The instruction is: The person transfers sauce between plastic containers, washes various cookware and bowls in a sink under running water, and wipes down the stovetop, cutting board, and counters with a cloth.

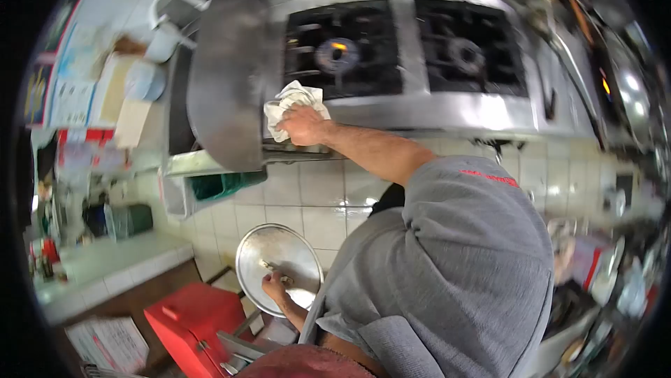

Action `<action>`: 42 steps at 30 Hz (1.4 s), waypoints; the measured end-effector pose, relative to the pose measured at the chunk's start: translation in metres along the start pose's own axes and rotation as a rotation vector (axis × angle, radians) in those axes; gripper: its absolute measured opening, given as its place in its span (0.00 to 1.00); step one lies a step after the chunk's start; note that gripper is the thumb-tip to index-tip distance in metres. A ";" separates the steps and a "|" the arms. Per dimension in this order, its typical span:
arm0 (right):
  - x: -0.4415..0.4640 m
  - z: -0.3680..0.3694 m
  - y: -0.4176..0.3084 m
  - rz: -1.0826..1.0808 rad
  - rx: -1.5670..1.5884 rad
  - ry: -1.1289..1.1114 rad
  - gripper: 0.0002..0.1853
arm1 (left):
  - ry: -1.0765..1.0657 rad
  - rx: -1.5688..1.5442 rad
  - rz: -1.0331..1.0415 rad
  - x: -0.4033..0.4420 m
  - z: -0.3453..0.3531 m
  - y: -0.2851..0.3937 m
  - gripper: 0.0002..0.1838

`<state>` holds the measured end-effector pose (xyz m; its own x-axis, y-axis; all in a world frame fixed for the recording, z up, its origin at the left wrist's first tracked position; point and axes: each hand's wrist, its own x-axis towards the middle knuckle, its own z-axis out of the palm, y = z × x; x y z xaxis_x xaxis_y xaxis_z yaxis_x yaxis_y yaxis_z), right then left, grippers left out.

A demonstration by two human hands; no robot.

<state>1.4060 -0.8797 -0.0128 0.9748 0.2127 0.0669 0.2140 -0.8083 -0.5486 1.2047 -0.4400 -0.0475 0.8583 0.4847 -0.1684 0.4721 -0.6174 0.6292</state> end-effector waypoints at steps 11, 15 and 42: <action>-0.370 -0.126 0.143 0.953 -0.392 0.443 0.18 | -0.103 -0.013 0.270 0.018 -0.019 0.058 0.11; -0.355 -0.111 0.137 0.842 -0.257 0.440 0.17 | -0.105 -0.224 0.276 -0.020 -0.029 0.117 0.10; -0.523 -0.084 0.127 0.974 0.224 0.898 0.26 | -0.988 -0.029 0.916 -0.234 0.386 0.514 0.19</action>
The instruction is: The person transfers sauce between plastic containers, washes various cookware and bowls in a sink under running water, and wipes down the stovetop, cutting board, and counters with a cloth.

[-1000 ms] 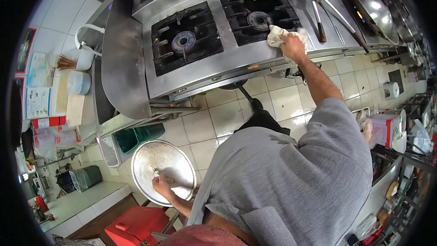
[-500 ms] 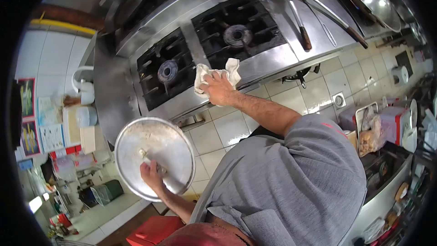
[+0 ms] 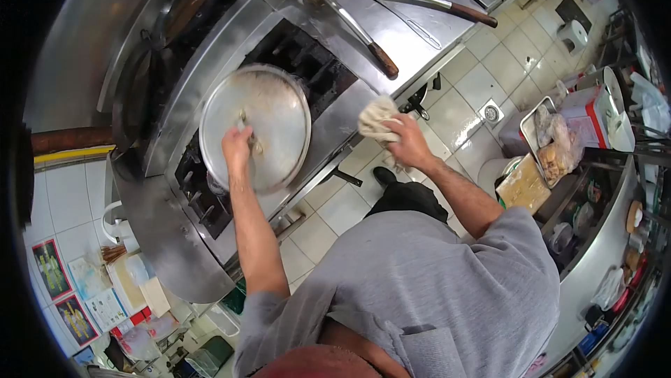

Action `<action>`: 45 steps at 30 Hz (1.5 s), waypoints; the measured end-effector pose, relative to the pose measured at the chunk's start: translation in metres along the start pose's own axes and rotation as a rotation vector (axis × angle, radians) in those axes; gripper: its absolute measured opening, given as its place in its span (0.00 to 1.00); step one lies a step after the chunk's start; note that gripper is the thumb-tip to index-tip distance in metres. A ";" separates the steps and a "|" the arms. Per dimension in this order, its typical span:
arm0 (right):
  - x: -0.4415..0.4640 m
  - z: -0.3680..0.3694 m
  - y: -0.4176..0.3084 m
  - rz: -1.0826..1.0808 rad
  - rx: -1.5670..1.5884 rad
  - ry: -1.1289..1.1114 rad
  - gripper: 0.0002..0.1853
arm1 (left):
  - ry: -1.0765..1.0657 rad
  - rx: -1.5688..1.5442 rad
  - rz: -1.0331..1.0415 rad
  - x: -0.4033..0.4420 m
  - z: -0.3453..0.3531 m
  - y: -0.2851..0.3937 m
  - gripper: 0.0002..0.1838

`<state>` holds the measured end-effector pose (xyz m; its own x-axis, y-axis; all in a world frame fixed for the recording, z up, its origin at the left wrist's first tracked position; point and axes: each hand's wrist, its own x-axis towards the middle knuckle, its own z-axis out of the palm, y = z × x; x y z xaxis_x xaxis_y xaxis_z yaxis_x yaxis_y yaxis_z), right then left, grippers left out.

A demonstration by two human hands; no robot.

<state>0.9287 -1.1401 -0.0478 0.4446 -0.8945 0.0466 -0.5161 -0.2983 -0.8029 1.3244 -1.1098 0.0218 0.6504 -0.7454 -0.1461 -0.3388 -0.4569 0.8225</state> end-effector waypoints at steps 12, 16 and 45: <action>0.017 -0.006 0.221 0.827 0.898 0.446 0.14 | -0.093 -0.170 -0.006 0.080 0.113 0.022 0.08; 0.075 0.011 0.226 0.733 0.654 0.530 0.18 | -0.061 -0.237 0.102 0.008 0.062 0.053 0.18; -0.086 0.272 -0.123 0.397 0.188 -0.748 0.20 | 0.242 -1.059 -0.597 -0.172 -0.122 -0.347 0.20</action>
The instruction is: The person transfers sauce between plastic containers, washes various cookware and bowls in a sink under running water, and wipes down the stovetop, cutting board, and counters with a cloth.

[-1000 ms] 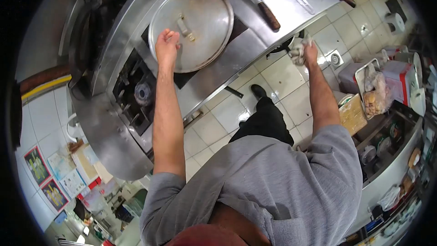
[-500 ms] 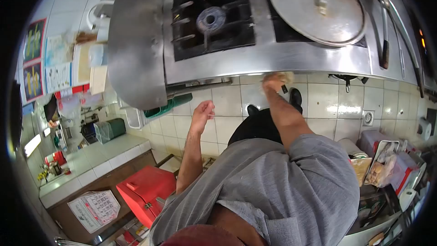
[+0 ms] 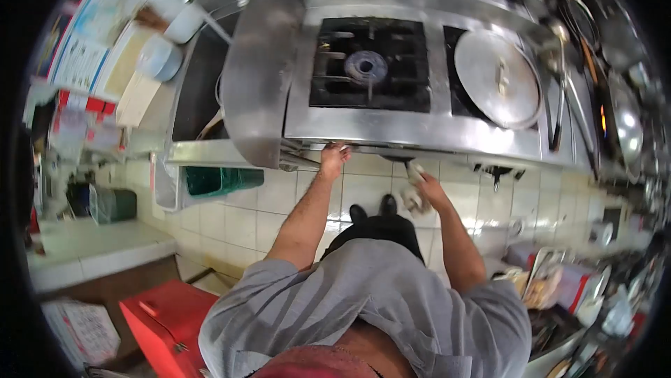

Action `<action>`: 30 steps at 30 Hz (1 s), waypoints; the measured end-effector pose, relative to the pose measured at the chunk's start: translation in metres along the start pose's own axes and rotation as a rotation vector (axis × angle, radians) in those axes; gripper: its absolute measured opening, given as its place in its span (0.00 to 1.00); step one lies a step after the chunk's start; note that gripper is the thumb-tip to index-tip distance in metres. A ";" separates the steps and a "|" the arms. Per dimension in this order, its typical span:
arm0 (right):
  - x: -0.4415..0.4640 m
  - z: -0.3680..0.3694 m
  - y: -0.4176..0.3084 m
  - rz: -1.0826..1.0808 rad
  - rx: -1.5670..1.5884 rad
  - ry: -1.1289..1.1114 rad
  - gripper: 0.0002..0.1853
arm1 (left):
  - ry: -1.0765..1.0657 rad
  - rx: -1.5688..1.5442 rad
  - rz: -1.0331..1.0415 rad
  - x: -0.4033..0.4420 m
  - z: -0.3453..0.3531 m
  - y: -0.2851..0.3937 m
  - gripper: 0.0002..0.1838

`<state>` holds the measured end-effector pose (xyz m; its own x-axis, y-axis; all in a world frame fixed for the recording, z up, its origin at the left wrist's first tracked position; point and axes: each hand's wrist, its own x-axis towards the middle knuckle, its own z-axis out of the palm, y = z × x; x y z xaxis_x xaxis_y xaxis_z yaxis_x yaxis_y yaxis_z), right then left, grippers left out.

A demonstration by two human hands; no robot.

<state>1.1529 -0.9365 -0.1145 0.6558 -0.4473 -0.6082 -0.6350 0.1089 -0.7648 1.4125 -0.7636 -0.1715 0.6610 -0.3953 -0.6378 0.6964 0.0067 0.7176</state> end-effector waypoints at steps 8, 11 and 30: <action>-0.082 -0.070 -0.036 -0.028 0.797 0.111 0.18 | 0.196 0.296 0.392 -0.004 0.005 -0.010 0.16; -0.059 -0.063 -0.078 -0.063 0.842 0.143 0.19 | 0.325 0.593 0.451 -0.005 0.013 -0.008 0.20; -0.047 0.390 -0.481 -0.675 0.719 -0.248 0.14 | 0.098 0.630 0.359 -0.111 -0.427 0.103 0.19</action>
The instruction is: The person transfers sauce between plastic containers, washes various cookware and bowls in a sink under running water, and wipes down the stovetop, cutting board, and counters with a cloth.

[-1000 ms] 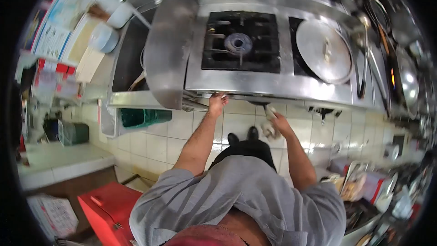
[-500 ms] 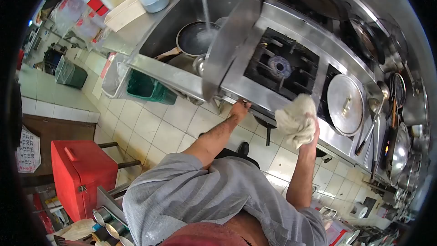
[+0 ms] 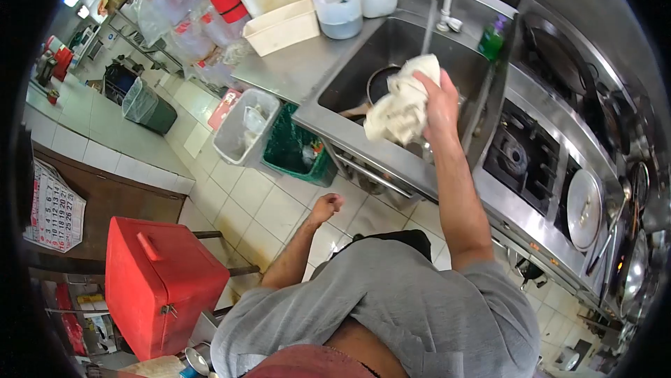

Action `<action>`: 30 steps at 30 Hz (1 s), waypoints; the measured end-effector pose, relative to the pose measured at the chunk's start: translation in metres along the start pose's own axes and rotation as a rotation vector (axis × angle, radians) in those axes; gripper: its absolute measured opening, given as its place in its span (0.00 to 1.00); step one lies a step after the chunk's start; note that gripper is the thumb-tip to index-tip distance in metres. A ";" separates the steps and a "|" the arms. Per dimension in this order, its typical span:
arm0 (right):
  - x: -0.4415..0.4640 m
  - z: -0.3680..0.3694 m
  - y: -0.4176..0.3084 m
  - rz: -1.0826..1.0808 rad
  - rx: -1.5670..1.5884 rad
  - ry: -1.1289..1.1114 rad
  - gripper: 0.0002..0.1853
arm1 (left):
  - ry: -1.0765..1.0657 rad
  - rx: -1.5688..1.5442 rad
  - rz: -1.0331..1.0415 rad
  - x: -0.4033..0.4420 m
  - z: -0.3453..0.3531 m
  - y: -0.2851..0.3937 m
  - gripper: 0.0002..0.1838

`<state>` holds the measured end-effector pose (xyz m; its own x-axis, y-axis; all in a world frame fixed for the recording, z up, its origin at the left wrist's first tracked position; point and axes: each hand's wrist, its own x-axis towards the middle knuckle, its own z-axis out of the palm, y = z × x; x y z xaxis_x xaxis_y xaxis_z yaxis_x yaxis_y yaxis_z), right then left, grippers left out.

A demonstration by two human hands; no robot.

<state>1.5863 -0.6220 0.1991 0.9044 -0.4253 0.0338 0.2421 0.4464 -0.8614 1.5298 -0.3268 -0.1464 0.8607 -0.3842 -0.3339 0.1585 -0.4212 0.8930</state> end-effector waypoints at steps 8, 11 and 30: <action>0.225 0.124 0.049 -0.585 -0.577 -0.133 0.24 | 0.411 -0.333 -0.336 -0.039 -0.079 -0.029 0.20; 0.307 0.165 0.062 -0.773 -0.679 -0.084 0.24 | 0.372 -0.260 -0.369 -0.043 -0.077 -0.072 0.21; 0.457 0.185 0.195 0.054 -1.967 -0.756 0.20 | 0.543 -0.310 -0.269 0.082 -0.224 0.079 0.20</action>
<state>2.1119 -0.5834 0.1408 0.9511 0.1076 -0.2895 0.0744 -0.9896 -0.1232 1.7210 -0.2081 -0.0354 0.8798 0.2022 -0.4302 0.4628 -0.1582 0.8722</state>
